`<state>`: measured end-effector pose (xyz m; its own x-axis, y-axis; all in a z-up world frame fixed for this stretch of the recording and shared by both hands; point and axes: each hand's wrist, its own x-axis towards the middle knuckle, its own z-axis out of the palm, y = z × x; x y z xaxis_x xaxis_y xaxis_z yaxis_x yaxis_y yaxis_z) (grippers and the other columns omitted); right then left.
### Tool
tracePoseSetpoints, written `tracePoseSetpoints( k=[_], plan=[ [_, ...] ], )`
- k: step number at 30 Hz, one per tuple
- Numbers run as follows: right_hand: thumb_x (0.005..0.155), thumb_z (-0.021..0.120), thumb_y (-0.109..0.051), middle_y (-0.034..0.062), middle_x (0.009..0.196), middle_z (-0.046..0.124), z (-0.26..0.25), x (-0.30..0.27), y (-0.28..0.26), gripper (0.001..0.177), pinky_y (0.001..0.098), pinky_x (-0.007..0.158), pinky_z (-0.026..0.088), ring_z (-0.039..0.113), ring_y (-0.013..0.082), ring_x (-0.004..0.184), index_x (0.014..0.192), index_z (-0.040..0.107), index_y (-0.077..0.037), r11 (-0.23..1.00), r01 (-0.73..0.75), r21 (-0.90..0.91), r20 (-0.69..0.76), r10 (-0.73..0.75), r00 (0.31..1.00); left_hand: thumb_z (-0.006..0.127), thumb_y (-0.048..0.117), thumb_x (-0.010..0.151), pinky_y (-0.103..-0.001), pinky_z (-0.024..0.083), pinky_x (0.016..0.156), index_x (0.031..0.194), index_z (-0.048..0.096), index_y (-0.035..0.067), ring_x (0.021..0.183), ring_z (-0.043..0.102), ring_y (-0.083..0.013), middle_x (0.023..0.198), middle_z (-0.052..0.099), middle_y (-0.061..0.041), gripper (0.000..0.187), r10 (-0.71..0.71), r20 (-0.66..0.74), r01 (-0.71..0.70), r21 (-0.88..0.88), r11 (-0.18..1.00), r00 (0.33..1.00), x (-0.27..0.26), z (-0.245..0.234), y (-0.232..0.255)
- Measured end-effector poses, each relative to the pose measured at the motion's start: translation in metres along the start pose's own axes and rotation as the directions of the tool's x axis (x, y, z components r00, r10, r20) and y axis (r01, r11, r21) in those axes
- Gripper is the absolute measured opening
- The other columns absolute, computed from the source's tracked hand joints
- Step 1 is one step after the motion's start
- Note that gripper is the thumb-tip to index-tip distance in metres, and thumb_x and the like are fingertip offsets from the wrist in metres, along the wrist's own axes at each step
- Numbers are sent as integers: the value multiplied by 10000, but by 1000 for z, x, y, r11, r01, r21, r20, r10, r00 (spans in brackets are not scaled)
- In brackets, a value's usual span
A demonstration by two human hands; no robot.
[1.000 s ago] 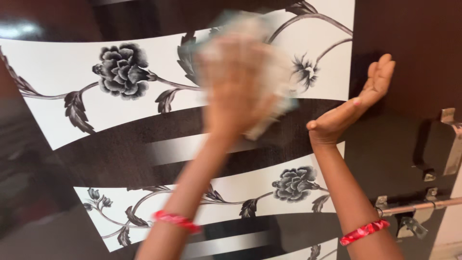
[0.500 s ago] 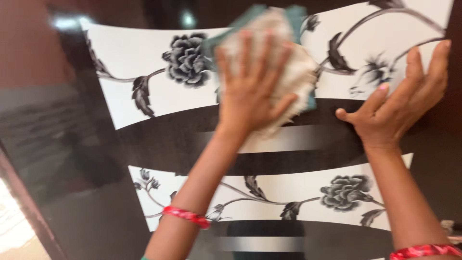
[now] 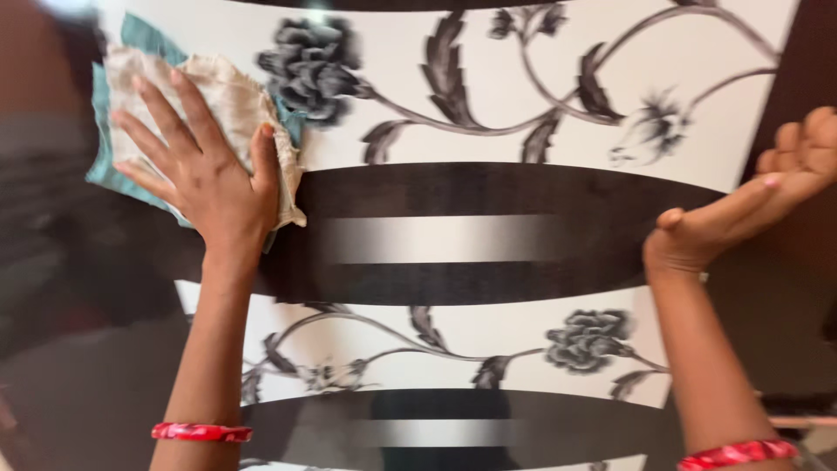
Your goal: The person wipes a glossy black surface with a floral pattern using a cloth. The person uses one hand to hold the surface steady while the other hand wipes in circular and back-and-forth motions across the patterned area.
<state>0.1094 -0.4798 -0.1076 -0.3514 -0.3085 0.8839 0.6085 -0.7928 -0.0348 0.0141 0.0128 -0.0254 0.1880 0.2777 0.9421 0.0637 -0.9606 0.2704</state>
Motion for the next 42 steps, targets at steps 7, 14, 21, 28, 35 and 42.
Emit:
tracePoseSetpoints(
  k=[7,14,21,28,35,42],
  plan=[
    [1077,249,-722,99,1705,301,-2,9,-26,829,413,1275,244,362,249,1515,1629,221,-104,904,-176,389,-71,220,973,308,687,1088,-720,-78,1228,1688,26,232,1619,-51,-383,1759,-45,-80,804,389,371,-370,-124,921,843,-23,-24,194],
    [1082,216,-704,136,1662,330,-1,17,-35,839,406,1318,225,325,245,1541,1598,248,-43,895,-172,411,-93,229,969,477,655,1036,-732,-19,1294,1696,189,253,1630,17,-400,1767,86,-93,824,778,-51,-764,-242,599,626,-81,16,355],
    [1068,259,-700,140,1624,317,-4,23,-46,853,381,1316,224,314,242,1561,1589,239,-24,940,-75,333,-83,108,991,483,689,1010,-720,-18,1281,1699,181,238,1625,19,-386,1763,81,-92,877,828,-13,-805,-246,540,560,-80,18,328],
    [1179,298,-295,139,1579,415,-6,26,-54,479,407,1291,296,413,262,1503,1553,344,1,968,-208,141,87,197,977,326,627,1106,-698,-63,1223,1666,43,248,1600,-43,-368,1744,-22,-72,733,461,440,-468,-100,878,771,-12,-32,173],
    [1114,384,-124,242,1674,359,-23,27,-49,501,537,1291,207,323,393,1572,1571,329,73,977,100,-187,325,-35,945,442,614,1125,-704,-59,1261,1731,58,216,1623,-53,-396,1774,-29,-102,821,70,49,-74,72,995,996,1,0,-21],
    [1076,398,-172,236,1692,370,-50,33,-37,552,532,1288,293,344,428,1539,1583,339,39,959,251,-133,455,-165,875,396,578,1157,-667,-71,1251,1732,65,168,1630,-53,-392,1773,-37,-113,779,-24,84,16,86,996,996,-21,11,16]
  ],
)
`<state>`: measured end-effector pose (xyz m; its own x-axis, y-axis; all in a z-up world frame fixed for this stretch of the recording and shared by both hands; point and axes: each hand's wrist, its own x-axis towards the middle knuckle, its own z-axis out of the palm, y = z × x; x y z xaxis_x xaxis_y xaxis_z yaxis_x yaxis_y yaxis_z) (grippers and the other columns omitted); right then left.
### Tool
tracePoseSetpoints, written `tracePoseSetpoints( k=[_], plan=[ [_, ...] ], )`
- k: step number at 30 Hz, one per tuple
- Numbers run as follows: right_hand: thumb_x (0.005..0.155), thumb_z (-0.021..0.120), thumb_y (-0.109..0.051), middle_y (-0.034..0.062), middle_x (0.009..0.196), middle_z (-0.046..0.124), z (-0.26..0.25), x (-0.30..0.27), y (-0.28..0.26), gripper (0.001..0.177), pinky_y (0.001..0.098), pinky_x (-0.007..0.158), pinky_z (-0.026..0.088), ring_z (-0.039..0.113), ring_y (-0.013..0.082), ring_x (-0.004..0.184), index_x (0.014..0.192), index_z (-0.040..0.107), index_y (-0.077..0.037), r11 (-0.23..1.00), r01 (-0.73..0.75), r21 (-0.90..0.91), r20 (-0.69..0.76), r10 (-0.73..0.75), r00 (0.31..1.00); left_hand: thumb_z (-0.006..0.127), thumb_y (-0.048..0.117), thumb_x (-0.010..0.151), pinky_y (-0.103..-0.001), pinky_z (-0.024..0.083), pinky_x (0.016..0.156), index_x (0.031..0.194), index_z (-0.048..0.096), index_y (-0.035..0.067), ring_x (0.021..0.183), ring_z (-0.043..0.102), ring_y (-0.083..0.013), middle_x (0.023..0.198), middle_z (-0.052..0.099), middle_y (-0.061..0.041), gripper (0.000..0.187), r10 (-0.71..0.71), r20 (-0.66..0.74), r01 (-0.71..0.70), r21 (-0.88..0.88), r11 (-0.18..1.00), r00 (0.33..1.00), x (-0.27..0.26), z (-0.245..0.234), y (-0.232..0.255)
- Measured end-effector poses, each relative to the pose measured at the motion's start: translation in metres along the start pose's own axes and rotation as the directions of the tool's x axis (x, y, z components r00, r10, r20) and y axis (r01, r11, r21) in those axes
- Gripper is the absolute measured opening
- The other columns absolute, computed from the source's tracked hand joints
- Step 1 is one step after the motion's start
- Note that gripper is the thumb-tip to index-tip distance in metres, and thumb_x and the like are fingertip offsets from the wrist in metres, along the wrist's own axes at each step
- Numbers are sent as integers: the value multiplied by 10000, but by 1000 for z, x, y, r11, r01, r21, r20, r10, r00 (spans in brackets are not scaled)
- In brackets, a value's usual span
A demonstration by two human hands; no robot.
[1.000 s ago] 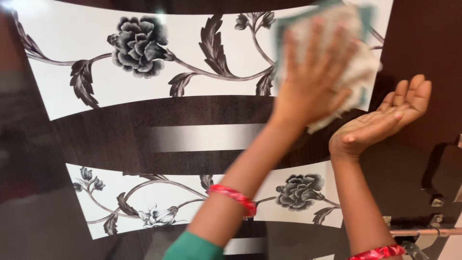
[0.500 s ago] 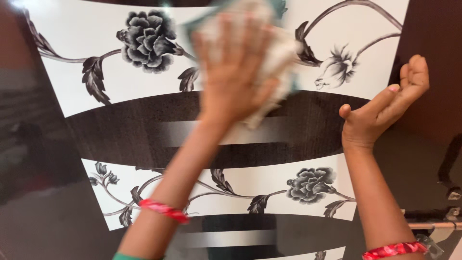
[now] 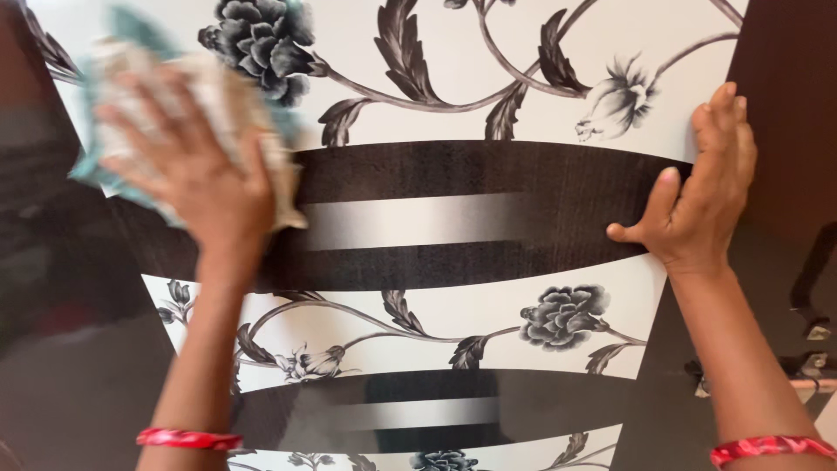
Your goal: The person wipes a glossy black surface with a floral pattern using a cloth. The person uses one hand to hold the surface steady while the other hand wipes in circular and back-and-forth motions across the patterned area.
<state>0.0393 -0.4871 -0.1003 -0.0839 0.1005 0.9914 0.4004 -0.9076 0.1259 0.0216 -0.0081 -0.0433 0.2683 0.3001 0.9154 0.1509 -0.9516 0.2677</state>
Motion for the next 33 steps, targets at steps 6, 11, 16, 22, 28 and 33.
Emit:
tracePoseSetpoints(
  k=[6,11,16,22,28,33],
  plan=[
    [1034,434,-651,142,1689,266,-1,-8,5,897,458,1289,292,306,321,1576,1661,180,-61,919,57,390,-164,9,986,428,599,1085,-664,-110,1237,1658,27,216,1580,-82,-360,1715,-63,-72,798,436,-73,-442,-169,881,897,-41,-10,150],
    [1085,453,-717,138,1694,275,9,-28,39,886,394,1232,386,385,271,1518,1653,174,-97,783,-121,610,-235,324,916,435,597,1071,-713,-22,1275,1711,119,203,1627,-15,-389,1764,14,-88,815,738,-64,-720,-291,631,672,-99,9,278],
    [1111,361,-726,158,1697,346,18,-39,55,849,405,1240,394,445,267,1479,1637,220,-75,724,-215,655,-212,450,868,399,624,1090,-701,-21,1281,1702,130,243,1625,-14,-384,1768,45,-86,770,898,-92,-902,-70,426,431,-163,5,332],
    [1109,383,-708,139,1639,411,17,-38,59,837,395,1191,405,477,246,1412,1626,249,-62,816,-161,555,-225,334,915,366,732,1018,-692,-34,1272,1693,121,260,1628,9,-367,1768,51,-67,859,900,-52,-890,-182,419,434,-128,6,303],
    [1057,367,-767,177,1511,502,13,-36,42,944,403,1121,433,534,255,1304,1536,378,46,949,-164,271,-148,210,966,475,603,1082,-725,-64,1244,1685,122,265,1609,-2,-387,1743,38,-79,776,674,-88,-676,-207,708,733,-42,-9,165],
    [1051,378,-769,198,1466,513,23,-41,34,947,425,1131,431,537,286,1287,1480,397,75,911,-113,396,-36,138,990,570,589,1073,-704,-49,1240,1677,173,276,1592,-8,-401,1730,46,-100,788,276,-72,-281,-53,958,958,2,-8,20]
  ],
)
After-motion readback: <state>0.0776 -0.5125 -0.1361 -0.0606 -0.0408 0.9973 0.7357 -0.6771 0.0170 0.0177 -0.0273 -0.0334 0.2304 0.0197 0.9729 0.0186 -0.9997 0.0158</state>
